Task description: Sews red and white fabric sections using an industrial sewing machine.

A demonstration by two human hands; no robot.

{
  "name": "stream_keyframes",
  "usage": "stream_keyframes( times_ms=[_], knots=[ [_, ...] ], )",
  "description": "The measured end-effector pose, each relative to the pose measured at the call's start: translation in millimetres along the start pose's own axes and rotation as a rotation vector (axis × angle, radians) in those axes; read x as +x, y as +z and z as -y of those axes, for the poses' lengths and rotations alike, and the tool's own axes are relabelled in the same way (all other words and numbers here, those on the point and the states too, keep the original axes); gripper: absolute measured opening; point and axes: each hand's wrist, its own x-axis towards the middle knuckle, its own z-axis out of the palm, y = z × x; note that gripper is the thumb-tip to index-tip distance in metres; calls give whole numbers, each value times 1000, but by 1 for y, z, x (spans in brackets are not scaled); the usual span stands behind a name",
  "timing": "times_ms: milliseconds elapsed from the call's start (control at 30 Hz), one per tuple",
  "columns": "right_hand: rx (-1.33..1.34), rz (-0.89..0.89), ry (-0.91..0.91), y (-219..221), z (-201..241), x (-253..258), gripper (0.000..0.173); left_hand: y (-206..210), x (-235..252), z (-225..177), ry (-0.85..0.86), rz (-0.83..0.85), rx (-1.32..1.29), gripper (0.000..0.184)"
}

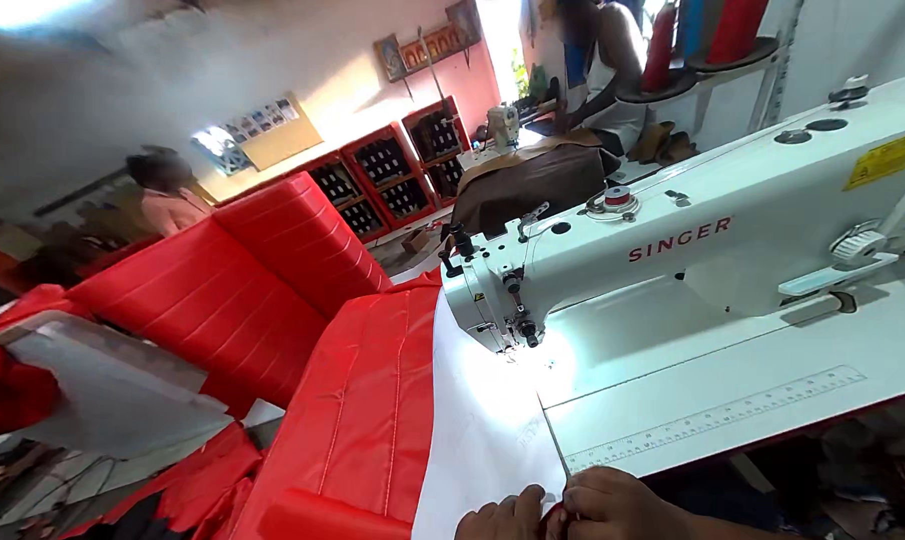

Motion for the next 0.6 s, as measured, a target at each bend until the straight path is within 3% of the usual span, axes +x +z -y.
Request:
stream_keyframes(
  times_ms=[200,300,433,533,600],
  knots=[
    [5,-16,51,1,2,-4,18,-6,0,19,132,208,-88,24],
    [93,-12,40,6,0,-7,19,-6,1,19,129,255,-132,29],
    [148,-20,7,7,-2,-6,20,-14,5,22,76,447,-232,41],
    [186,19,-15,7,-5,-6,21,-28,9,49,62,538,-344,45],
    [204,47,-31,6,-7,-4,21,-37,15,85,-23,461,-347,44]
  ],
)
